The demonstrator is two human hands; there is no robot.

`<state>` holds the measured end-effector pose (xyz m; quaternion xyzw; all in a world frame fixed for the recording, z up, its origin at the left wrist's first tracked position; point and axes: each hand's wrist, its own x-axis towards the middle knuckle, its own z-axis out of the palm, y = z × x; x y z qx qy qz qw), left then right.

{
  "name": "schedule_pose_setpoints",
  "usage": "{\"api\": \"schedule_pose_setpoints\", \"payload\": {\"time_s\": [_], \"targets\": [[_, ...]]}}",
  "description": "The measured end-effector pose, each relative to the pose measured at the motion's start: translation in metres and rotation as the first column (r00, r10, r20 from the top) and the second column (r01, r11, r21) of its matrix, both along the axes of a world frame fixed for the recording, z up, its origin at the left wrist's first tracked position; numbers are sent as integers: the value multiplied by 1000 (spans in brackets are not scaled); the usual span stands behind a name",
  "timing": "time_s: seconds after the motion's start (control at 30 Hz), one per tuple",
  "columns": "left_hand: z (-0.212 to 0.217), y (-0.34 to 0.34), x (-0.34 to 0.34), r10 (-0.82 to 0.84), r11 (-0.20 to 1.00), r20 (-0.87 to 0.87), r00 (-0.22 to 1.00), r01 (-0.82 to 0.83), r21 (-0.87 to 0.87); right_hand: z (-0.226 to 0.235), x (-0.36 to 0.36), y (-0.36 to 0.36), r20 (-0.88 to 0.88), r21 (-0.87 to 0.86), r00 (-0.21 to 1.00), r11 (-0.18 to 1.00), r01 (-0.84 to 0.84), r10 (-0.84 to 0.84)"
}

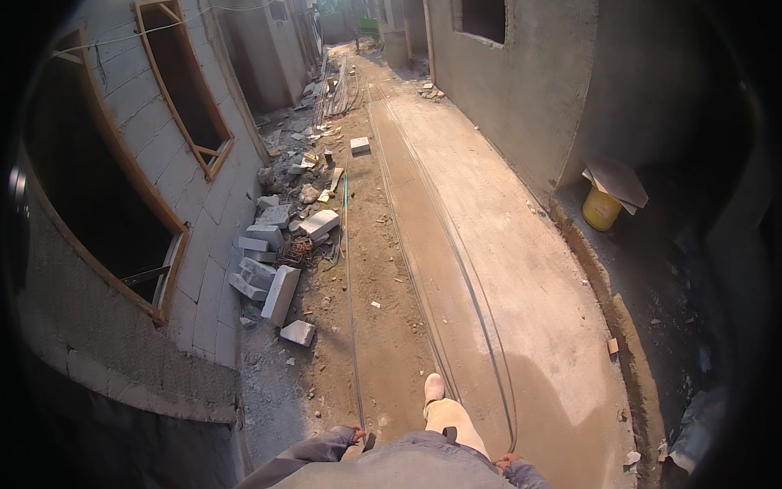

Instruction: The person picks up a stone block, places it under several metal rods, and uses a grinder to cut through the rods one by one while holding them in place.

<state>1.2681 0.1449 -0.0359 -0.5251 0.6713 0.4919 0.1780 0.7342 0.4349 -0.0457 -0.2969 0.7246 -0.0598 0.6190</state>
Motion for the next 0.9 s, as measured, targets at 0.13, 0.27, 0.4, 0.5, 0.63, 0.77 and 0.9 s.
{"api": "schedule_pose_setpoints", "payload": {"time_s": [0.13, 0.27, 0.4, 0.5, 0.63, 0.77, 0.9], "targets": [[23, -122, -84, -245, 969, -211, 946, 244, -30, -55, -80, -65, -222, -6, 969, 994, 108, -107], [63, -219, -124, 135, 990, -180, 974, -138, 0, 12, -116, -219, -155, 250, 800, 760, 600, -580], [32, -310, -123, 588, 766, -595, 548, -614, 191, 55, -154, -400, -30, 1, 937, 938, 348, -348], [7, -343, -116, 578, 791, -349, 738, -611, 18, 73, -164, -527, -334, -220, 942, 975, -36, -41], [-32, -367, -41, -248, 966, -52, 967, 243, -85, 83, -119, -682, -280, -355, 960, 927, -121, 18], [-39, -473, -51, -260, 925, 35, 965, 238, 295, 34, -160, -756, -164, -324, 985, 946, -9, -47], [-31, -566, -20, -161, 961, 138, 977, 123, 249, 66, -141, -823, 29, -97, 998, 993, 61, -58]]}}
